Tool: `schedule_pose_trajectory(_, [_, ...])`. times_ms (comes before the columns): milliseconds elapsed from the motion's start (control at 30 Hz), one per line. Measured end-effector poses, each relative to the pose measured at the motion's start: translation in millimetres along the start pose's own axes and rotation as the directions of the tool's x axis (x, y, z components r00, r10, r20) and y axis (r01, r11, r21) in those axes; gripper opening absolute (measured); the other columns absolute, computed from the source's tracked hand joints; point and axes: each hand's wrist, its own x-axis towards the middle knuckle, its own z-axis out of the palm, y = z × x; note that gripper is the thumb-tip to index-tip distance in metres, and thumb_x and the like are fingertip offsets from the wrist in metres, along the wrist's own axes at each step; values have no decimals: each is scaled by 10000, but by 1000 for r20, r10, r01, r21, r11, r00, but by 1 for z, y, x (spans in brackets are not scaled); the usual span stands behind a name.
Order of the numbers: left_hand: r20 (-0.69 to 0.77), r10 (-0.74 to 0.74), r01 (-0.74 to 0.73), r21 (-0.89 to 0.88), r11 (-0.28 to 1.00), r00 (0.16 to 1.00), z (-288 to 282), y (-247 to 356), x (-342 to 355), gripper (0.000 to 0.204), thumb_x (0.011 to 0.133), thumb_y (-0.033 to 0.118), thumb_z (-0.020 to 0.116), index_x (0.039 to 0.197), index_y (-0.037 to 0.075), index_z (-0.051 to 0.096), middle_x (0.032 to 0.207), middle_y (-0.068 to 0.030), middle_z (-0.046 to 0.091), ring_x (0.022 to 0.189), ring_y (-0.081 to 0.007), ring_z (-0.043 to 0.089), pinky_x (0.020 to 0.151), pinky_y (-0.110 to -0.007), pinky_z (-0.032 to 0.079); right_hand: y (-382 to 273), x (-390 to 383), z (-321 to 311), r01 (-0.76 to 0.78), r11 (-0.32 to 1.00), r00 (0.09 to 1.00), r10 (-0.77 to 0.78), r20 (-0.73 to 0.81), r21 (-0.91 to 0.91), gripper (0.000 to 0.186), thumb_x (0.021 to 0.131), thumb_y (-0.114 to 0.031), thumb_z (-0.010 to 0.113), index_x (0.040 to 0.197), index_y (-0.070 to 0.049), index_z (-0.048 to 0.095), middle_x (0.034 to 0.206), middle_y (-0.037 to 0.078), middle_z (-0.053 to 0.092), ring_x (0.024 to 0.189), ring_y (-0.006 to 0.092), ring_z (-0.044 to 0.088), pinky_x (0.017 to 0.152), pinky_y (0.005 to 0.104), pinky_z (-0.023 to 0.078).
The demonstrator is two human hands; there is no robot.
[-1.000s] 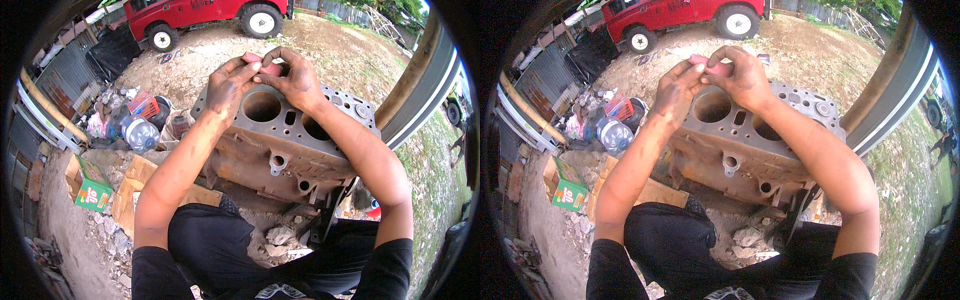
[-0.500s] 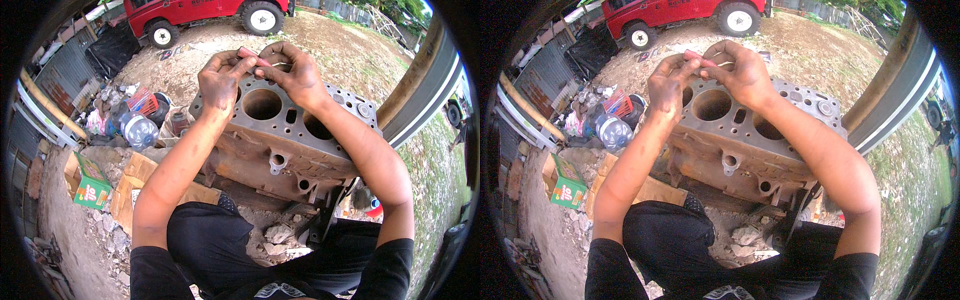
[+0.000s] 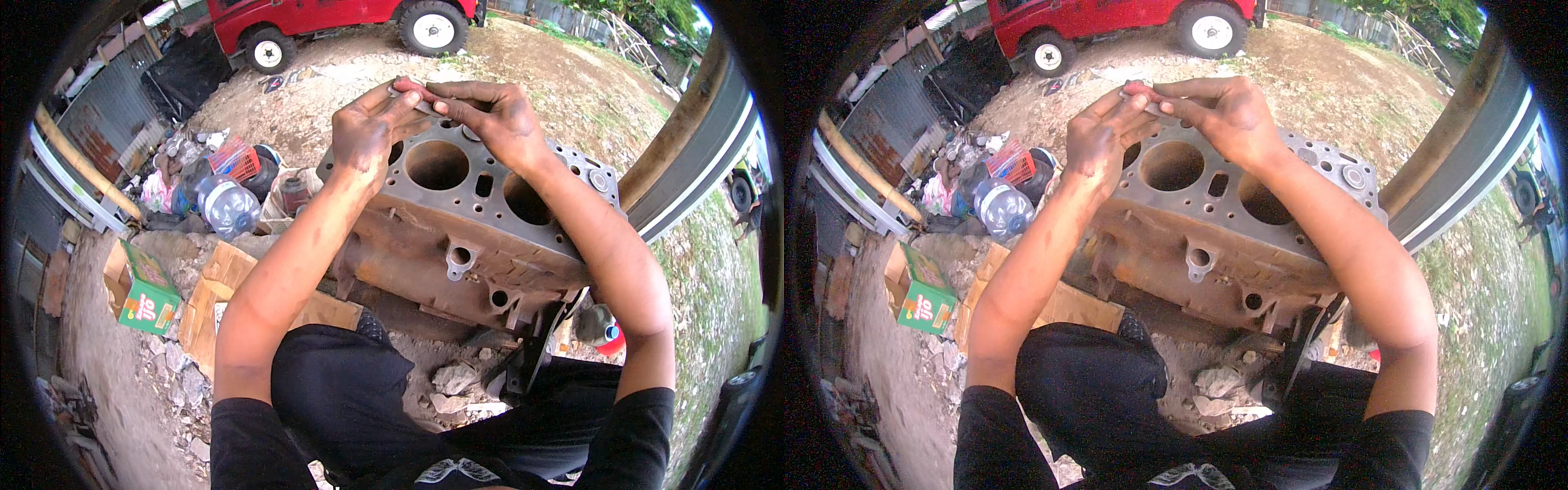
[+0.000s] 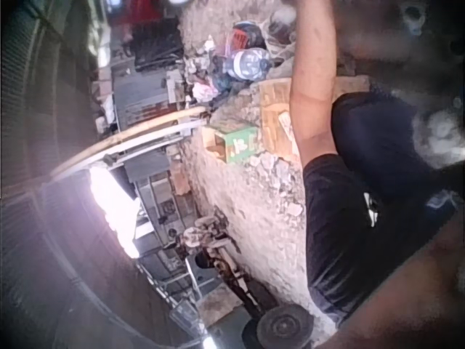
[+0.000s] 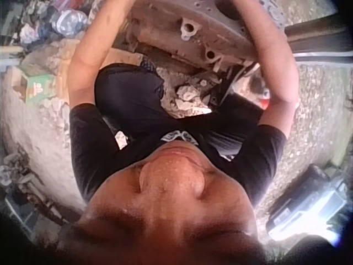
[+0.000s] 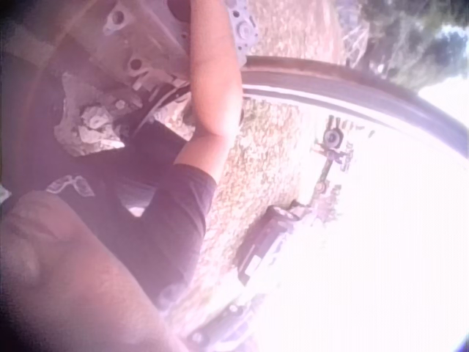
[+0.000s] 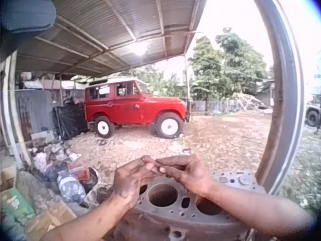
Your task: The person uses a sanding block to smooth the top surface of a metal engine block. They repeatedly rub the sanding block over the flat areas around the cylinder openings, occasionally adjusting the block's position.
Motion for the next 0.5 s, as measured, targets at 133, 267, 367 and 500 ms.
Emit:
schedule_pose_trajectory(133, [-10, 4, -4, -1, 1000, 1000, -1, -5, 2, 278, 979, 60, 740, 1223, -62, 687, 1129, -170, 740, 1007, -246, 754, 907, -372, 669, -3, -3, 6, -10, 995, 999, 6, -41, -102, 300, 930, -221, 816, 1200, -92, 805, 975, 69, 829, 834, 127, 763, 791, 299, 599])
schedule_pose_trajectory(267, [-27, 15, -13, 51, 999, 1000, 2, -4, 1, 371, 993, 31, 707, 1340, -61, 612, 1177, -200, 722, 1067, -265, 744, 938, -389, 663, 5, -1, 8, -65, 998, 996, 65, -57, 12, 277, 931, -218, 811, 1185, -108, 815, 956, 75, 826, 828, 111, 756, 772, 289, 595])
schedule_pose_trajectory(367, [-31, 44, -43, 22, 999, 999, 2, -5, 0, 463, 1014, 92, 699, 1413, -63, 525, 1236, -211, 701, 1121, -284, 731, 1032, -410, 612, 1, 3, 1, -56, 998, 998, 56, -17, -12, 289, 938, -221, 804, 1190, -79, 801, 953, 96, 818, 829, 98, 744, 753, 281, 590])
schedule_pose_trajectory(500, [29, 101, -101, -5, 995, 994, -2, -12, 3, 476, 1030, 121, 686, 1425, -54, 487, 1268, -235, 681, 1180, -319, 710, 1089, -429, 580, 6, 1, 1, -46, 999, 999, 46, -26, 23, 331, 933, -225, 814, 1194, -25, 778, 955, 114, 809, 814, 93, 718, 727, 264, 576])
